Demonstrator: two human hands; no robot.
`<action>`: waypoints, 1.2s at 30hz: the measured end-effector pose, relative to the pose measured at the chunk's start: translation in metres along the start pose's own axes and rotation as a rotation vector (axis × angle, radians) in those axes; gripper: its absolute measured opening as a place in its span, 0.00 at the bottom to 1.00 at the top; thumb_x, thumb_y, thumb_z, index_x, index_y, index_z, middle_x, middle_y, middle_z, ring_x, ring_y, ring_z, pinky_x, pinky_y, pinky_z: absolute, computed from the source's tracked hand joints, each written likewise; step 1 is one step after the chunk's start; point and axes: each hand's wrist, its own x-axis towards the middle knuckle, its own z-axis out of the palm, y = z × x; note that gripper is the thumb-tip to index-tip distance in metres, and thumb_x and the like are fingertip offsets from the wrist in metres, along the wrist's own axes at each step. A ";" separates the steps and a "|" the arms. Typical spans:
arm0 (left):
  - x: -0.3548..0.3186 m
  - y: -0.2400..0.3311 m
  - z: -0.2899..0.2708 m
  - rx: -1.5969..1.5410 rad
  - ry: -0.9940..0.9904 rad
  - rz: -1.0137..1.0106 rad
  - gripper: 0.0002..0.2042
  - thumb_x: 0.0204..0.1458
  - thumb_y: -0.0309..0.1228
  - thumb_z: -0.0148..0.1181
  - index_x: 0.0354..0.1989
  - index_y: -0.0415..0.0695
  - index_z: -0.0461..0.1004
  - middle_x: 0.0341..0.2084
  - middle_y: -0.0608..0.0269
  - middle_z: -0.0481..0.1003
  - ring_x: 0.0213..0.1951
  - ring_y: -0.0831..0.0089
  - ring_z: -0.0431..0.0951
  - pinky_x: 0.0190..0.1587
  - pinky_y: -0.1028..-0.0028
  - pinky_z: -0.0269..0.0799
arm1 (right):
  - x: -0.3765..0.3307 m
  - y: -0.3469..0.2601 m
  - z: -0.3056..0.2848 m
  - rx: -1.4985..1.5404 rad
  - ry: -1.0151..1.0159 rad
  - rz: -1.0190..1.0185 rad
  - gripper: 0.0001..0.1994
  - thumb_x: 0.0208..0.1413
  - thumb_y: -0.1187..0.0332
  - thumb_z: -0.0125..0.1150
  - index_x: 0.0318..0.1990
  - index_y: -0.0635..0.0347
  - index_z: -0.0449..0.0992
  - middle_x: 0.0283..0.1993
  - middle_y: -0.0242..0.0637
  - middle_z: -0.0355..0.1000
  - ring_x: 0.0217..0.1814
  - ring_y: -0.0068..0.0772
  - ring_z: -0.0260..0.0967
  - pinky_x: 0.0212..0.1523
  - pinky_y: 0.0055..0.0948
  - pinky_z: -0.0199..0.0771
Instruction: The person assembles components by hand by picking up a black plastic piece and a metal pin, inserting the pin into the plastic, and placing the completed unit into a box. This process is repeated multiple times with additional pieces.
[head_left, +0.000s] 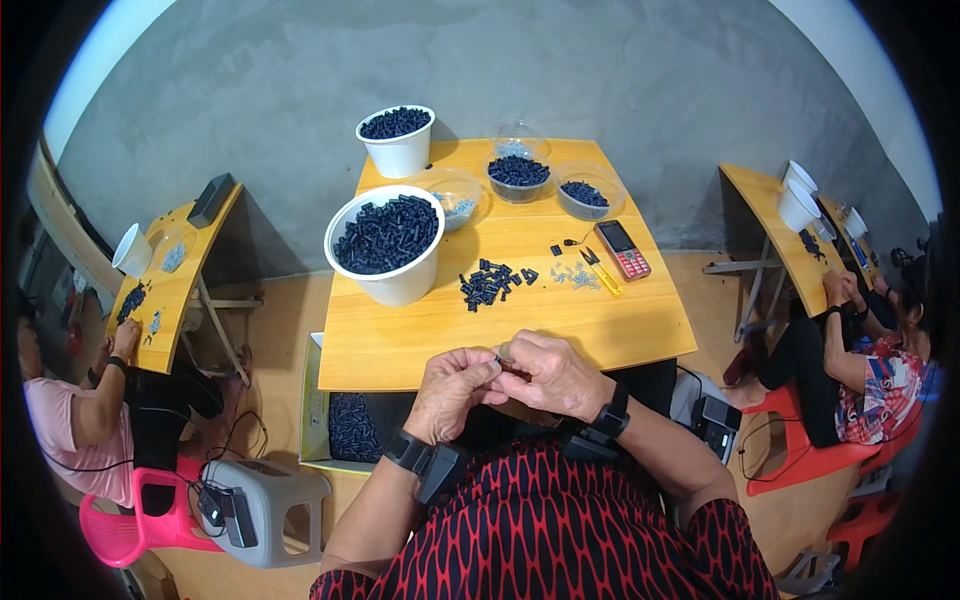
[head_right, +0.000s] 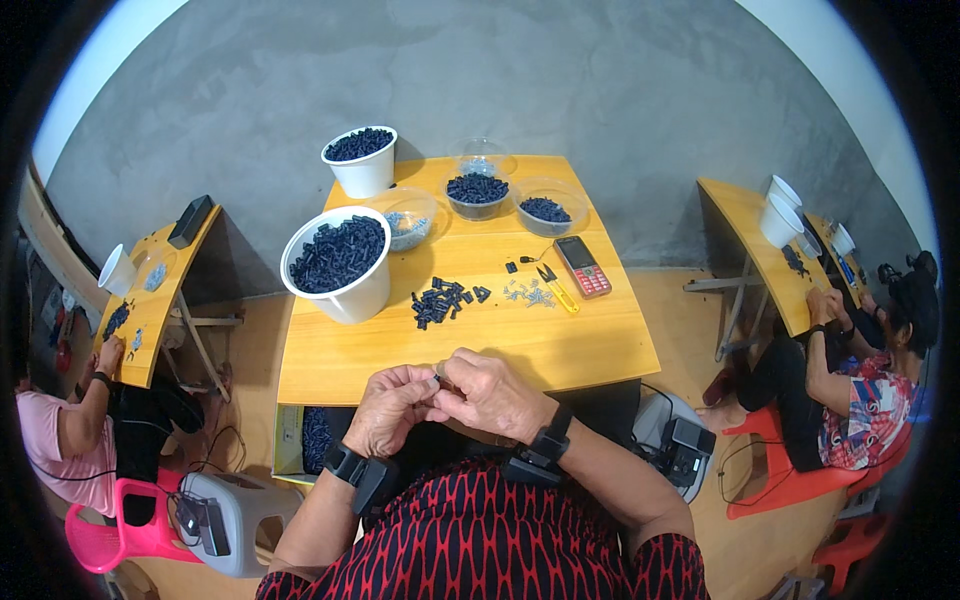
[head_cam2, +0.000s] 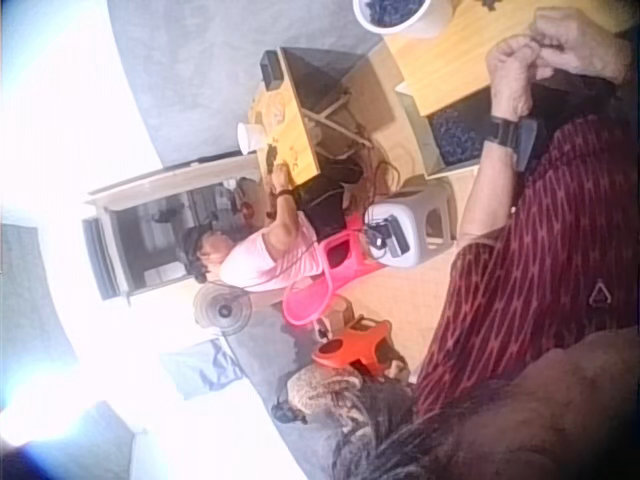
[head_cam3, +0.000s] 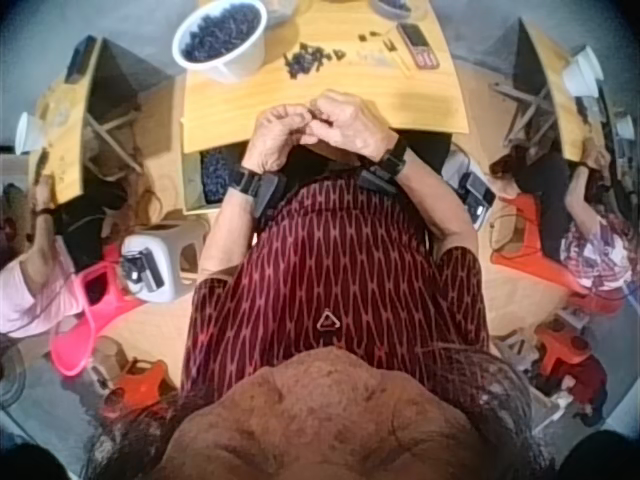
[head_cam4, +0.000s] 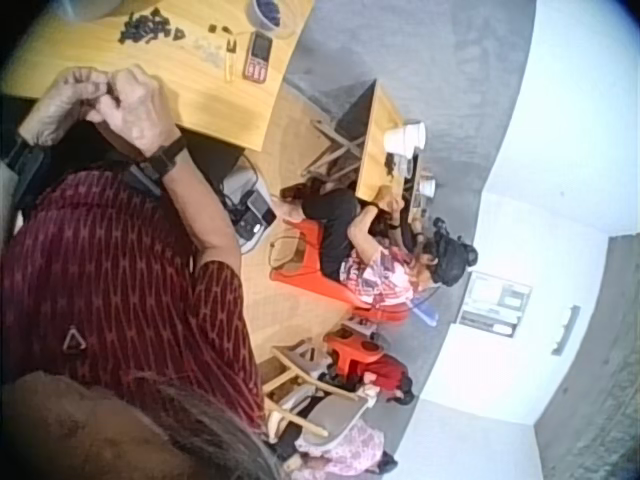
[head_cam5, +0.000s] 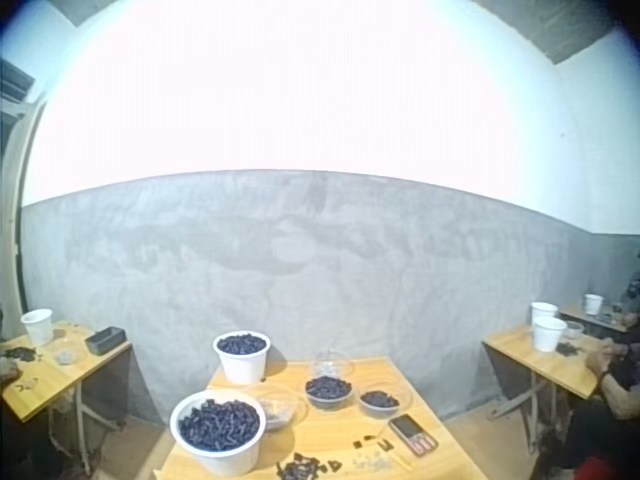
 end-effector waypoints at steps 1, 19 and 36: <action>-0.001 0.000 0.000 -0.006 0.012 -0.016 0.06 0.57 0.25 0.57 0.33 0.35 0.77 0.29 0.58 0.79 0.29 0.74 0.79 0.35 0.73 0.80 | 0.000 0.001 0.001 -0.001 0.011 0.012 0.10 0.45 0.73 0.67 0.31 0.66 0.72 0.28 0.45 0.69 0.28 0.46 0.71 0.27 0.37 0.71; -0.001 -0.005 0.003 0.034 0.038 0.134 0.03 0.55 0.23 0.60 0.31 0.36 0.76 0.25 0.64 0.76 0.25 0.79 0.74 0.30 0.79 0.73 | 0.004 -0.002 0.007 -0.144 0.061 -0.120 0.07 0.41 0.72 0.62 0.25 0.62 0.70 0.25 0.41 0.67 0.24 0.44 0.69 0.25 0.38 0.71; -0.006 0.058 -0.082 0.320 0.861 0.934 0.03 0.53 0.22 0.59 0.35 0.40 0.73 0.29 0.66 0.74 0.29 0.79 0.72 0.34 0.78 0.72 | 0.017 0.087 -0.034 -0.296 0.252 0.180 0.05 0.51 0.74 0.59 0.35 0.65 0.76 0.33 0.48 0.71 0.38 0.52 0.71 0.38 0.44 0.72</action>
